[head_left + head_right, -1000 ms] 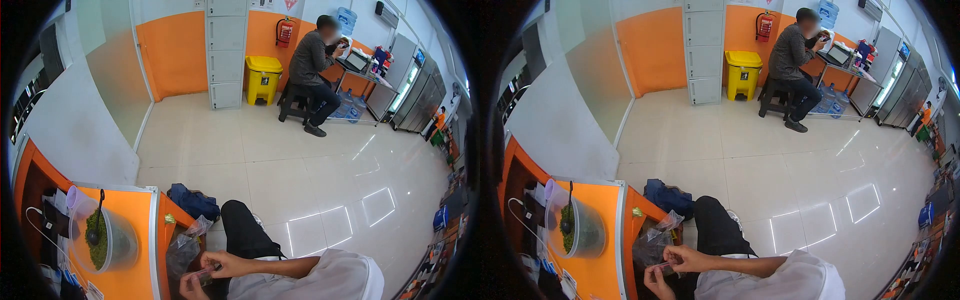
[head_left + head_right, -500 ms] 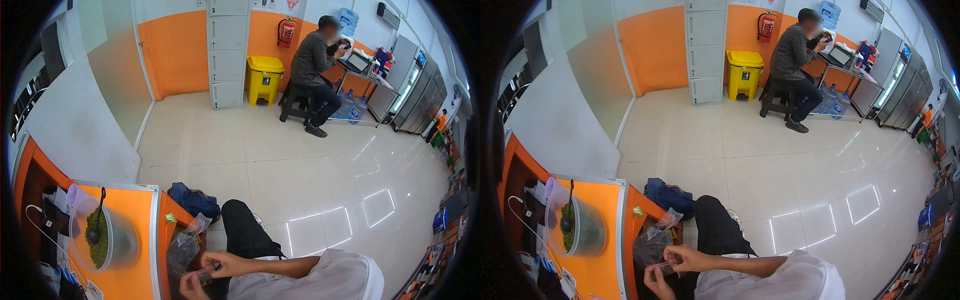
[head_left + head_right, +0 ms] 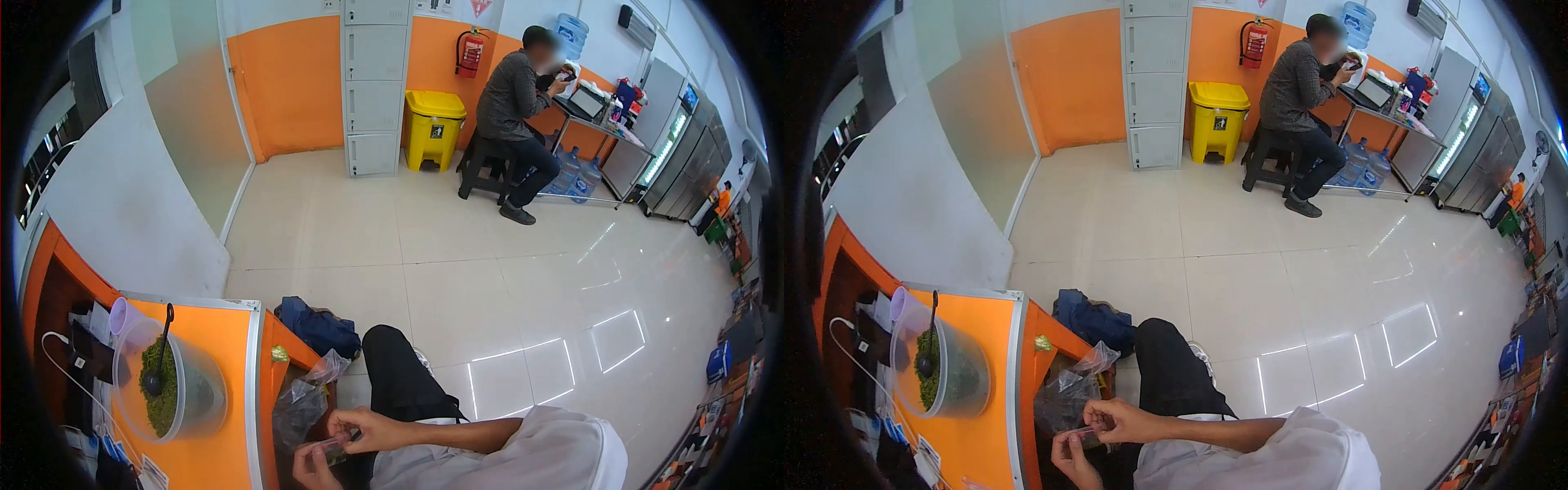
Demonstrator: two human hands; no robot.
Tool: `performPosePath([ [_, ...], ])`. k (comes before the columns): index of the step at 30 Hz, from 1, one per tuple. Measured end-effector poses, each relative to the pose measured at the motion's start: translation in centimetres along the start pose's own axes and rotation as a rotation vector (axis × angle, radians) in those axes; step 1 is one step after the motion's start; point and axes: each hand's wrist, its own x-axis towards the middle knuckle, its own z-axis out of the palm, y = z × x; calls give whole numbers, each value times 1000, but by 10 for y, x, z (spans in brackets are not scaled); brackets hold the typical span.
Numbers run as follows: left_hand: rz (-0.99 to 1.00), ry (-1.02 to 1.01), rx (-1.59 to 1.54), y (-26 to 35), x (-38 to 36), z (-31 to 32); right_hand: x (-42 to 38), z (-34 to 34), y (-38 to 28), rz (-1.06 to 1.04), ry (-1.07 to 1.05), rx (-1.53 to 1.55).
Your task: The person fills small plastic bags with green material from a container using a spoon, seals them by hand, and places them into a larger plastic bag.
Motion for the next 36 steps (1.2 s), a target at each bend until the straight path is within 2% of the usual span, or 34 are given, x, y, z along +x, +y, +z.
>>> performPosePath([
  [22,26,16,33,-7,-1,-2,0,-1,-2,29,-35,-34],
  [26,9,20,-35,-15,-1,-3,1,0,-1,9,-38,-24],
  [32,-12,-11,28,-1,-1,-4,1,1,4,22,-41,-32],
  [36,-52,-1,84,-28,1,-20,3,0,3,-25,-39,-74],
])
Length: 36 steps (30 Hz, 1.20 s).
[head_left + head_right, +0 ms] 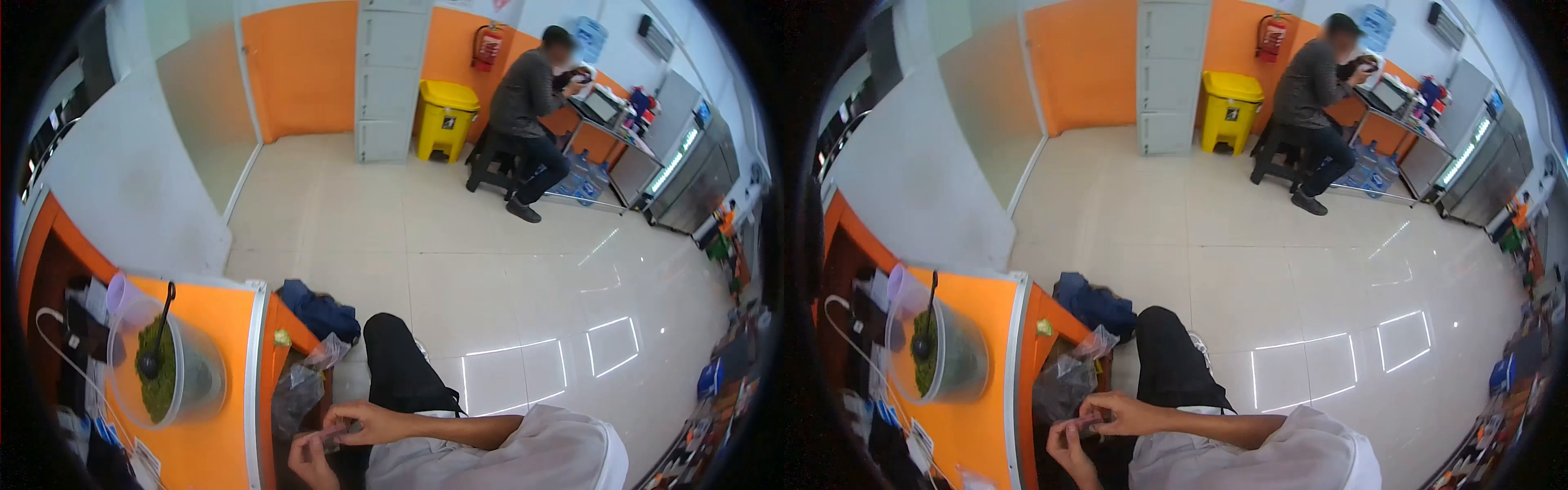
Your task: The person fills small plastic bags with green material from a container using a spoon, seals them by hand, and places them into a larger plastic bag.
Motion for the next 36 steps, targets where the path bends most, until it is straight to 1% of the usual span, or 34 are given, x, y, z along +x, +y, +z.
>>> performPosePath([
  [1,-28,34,9,0,-3,4,-1,-2,5,1,-22,-73],
  [3,124,5,-23,16,0,13,-5,1,7,8,-54,-153],
  [4,96,25,-38,18,1,15,-5,-1,6,7,-57,-168],
  [5,68,54,-51,17,4,17,-6,-1,9,39,-39,-148],
  [6,57,57,25,10,6,18,-5,-6,3,128,-52,-232],
  [7,39,53,104,3,8,15,-4,-9,8,160,-30,-222],
  [8,50,34,141,1,9,14,-2,-14,4,251,-25,-235],
  [9,68,0,178,-2,9,13,0,-16,9,150,19,-257],
  [10,79,-15,216,-6,9,13,1,-22,12,194,-36,-354],
  [11,100,-43,243,-10,8,13,1,-23,15,158,-38,-350],
  [12,89,-25,258,-14,7,9,1,-24,19,153,-72,-369],
  [14,43,-117,251,-22,10,6,3,-24,28,147,-96,-394],
  [16,78,-112,269,-28,15,13,1,-35,38,5,-67,-431],
  [17,117,-104,285,-27,20,13,2,-38,37,5,-60,-435],
  [18,122,-114,283,-25,25,13,3,-43,34,59,8,-439],
  [20,-125,-114,298,-18,35,17,8,-55,28,151,128,-446],
  [21,-120,-131,292,-23,43,19,11,-60,26,155,145,-454],
  [23,-37,-203,659,-48,62,27,15,-68,22,151,254,-510],
  [24,-21,-203,735,-50,73,33,14,-73,27,115,259,-548],
  [25,-50,-169,797,-50,80,39,11,-77,34,55,255,-550],
  [26,-141,-187,860,-48,91,44,8,-81,38,-4,267,-565],
  [27,-119,-157,866,-51,95,48,5,-84,35,-25,278,-562],
  [28,-2,-112,853,-62,97,48,2,-89,33,-72,261,-574],
  [29,-89,-159,903,-68,99,45,-2,-91,41,-95,256,-597],
  [30,-37,-161,937,-77,96,40,-3,-87,39,-33,256,-577],
  [31,-67,-142,896,-75,91,41,-3,-86,45,-114,268,-579],
  [33,-37,-128,923,-60,77,46,4,-76,40,-84,259,-455],
  [34,-20,-147,916,-54,72,50,9,-69,37,-69,238,-448],
  [35,-51,-137,875,-47,64,54,16,-62,38,-70,250,-451],
  [36,-86,-118,839,-43,56,54,24,-53,40,-128,236,-440],
])
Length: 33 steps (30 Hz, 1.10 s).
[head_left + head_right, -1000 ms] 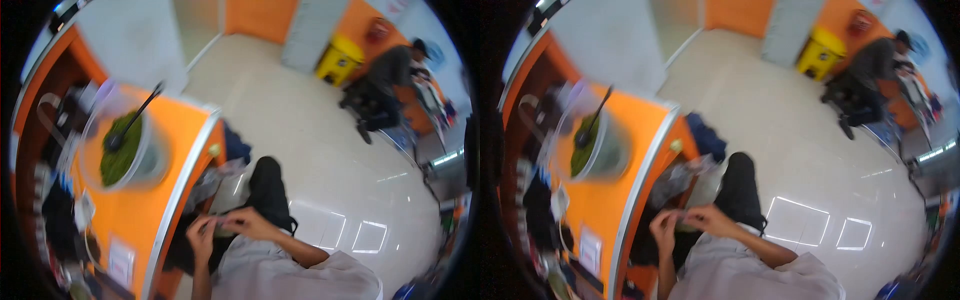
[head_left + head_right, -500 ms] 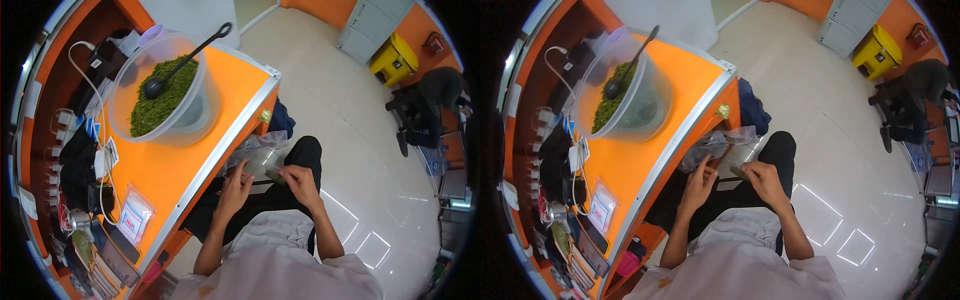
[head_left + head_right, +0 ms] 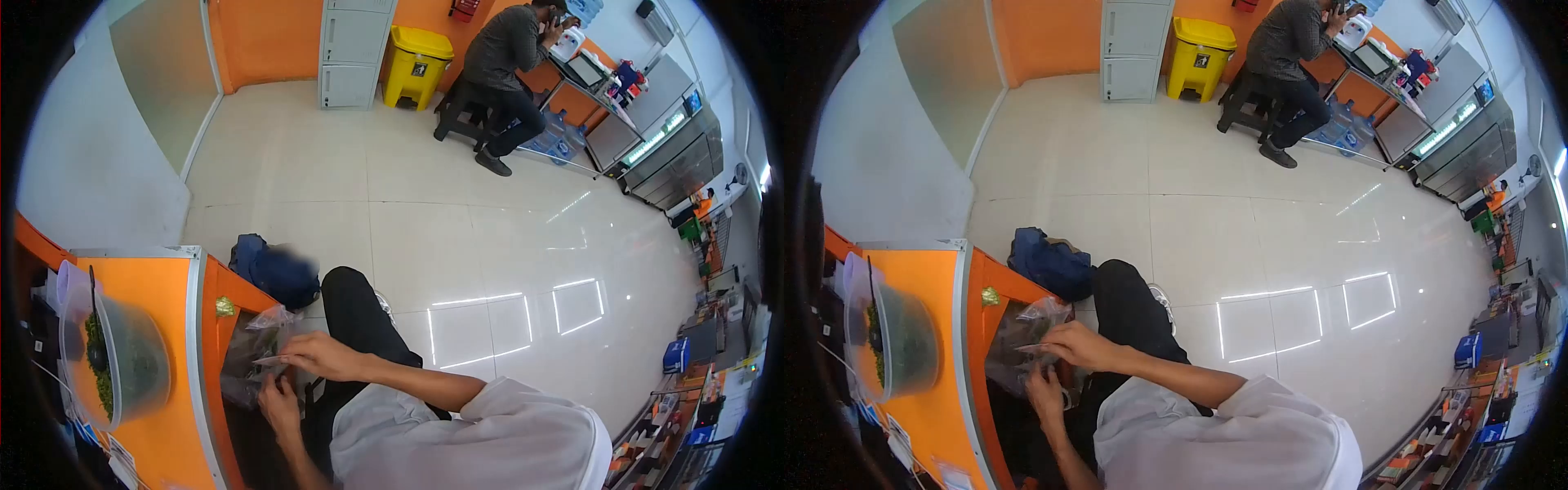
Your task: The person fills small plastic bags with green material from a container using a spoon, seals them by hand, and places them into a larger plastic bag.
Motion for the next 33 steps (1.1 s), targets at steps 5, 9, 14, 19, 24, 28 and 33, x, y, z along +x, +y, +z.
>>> performPosePath([
  [5,93,5,-51,-4,-25,-3,29,63,23,-60,-96,-63],
  [9,95,11,-71,-3,-35,-3,33,100,73,188,-449,-220],
  [14,142,-7,-88,-6,-38,-6,23,160,153,69,-403,-397],
  [19,158,-12,-128,-23,-42,-5,29,106,101,173,-546,-314],
  [24,154,79,-148,-25,-52,-5,34,40,18,-6,-357,-122],
  [28,135,90,-257,-21,-68,-20,46,10,-69,195,-310,-143],
  [33,181,45,-310,10,-92,-74,62,4,-109,-75,-287,214],
])
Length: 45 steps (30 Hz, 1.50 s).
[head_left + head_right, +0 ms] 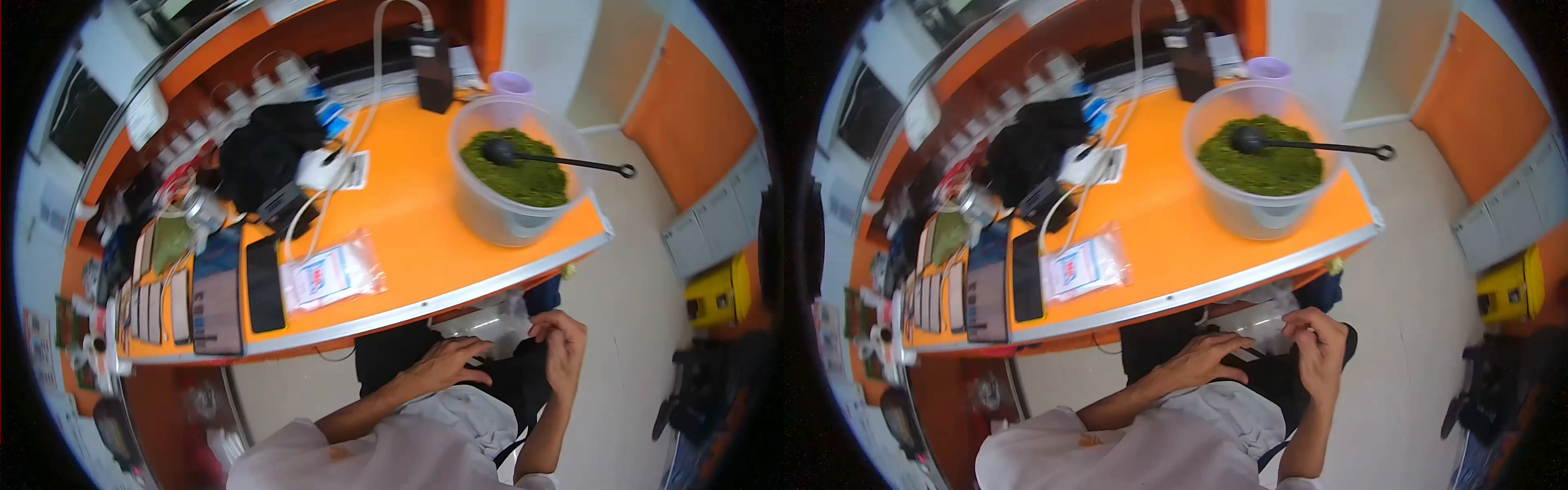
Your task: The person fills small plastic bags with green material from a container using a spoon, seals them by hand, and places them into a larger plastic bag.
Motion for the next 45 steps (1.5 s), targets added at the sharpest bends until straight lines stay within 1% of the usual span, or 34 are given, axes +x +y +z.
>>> performPosePath([
  [1,-27,28,1,5,-8,-8,9,7,-13,-93,-55,18],
  [3,170,152,-101,13,-19,-23,25,28,-35,-188,-115,41],
  [4,165,162,-99,19,-25,-32,33,41,-46,-184,-182,-11],
  [5,297,314,-29,25,-33,-43,40,56,-55,-180,-247,-65],
  [6,428,463,44,31,-40,-55,48,71,-60,-181,-254,-64],
  [8,430,655,154,44,-53,-86,62,101,-62,-341,-331,-149],
  [9,363,752,221,45,-58,-99,71,114,-62,-342,-336,-151],
  [10,294,846,286,46,-64,-110,79,126,-61,-378,-363,-234],
  [11,198,864,366,49,-67,-125,86,136,-59,-414,-390,-318],
  [12,102,879,447,50,-68,-137,92,144,-55,-417,-392,-320],
  [13,103,883,446,46,-68,-144,97,152,-50,-454,-422,-361],
  [15,-87,815,605,37,-66,-151,104,162,-51,-494,-456,-408],
  [16,-88,818,599,36,-65,-152,105,166,-53,-493,-491,-432],
  [18,-174,747,687,37,-62,-151,108,171,-54,-484,-528,-465],
  [22,-195,782,582,30,-60,-152,112,179,-53,-423,-531,-320],
  [23,-208,771,571,31,-61,-153,111,182,-52,-395,-527,-257],
  [24,-220,758,561,32,-61,-155,111,185,-52,-394,-525,-265],
  [26,-210,743,598,33,-64,-161,112,189,-51,-462,-516,-263],
  [28,-198,692,673,33,-65,-167,111,195,-46,-517,-572,-276],
  [29,-187,697,677,29,-68,-169,111,200,-42,-547,-559,-285],
  [30,-181,699,685,30,-70,-168,112,203,-39,-554,-607,-302],
  [31,-203,719,689,19,-70,-164,113,213,-17,-698,-478,-265],
  [32,-240,716,719,14,-72,-164,115,222,-3,-732,-467,-227],
  [33,-163,688,737,-17,-77,-170,118,222,-8,-640,-530,-340],
  [34,-113,691,755,-34,-75,-175,122,233,11,-713,-403,-260],
  [35,-137,688,699,-29,-66,-177,124,225,6,-670,-403,-221],
  [36,-10,694,868,-30,-58,-183,129,216,-2,-604,-485,-272],
  [37,80,727,967,11,-40,-179,133,208,-9,-540,-582,-295],
  [38,145,776,1077,47,-40,-173,130,204,-16,-537,-561,-315],
  [40,-30,647,955,54,-36,-177,128,192,-26,-467,-598,-204],
  [41,-15,649,957,42,-38,-179,130,204,-10,-525,-562,-159],
  [43,160,732,876,14,-40,-184,125,195,-21,-519,-556,-154],
  [44,170,730,875,20,-38,-182,122,191,-26,-507,-562,-142],
  [45,134,722,905,28,-39,-180,122,191,-24,-509,-556,-144],
])
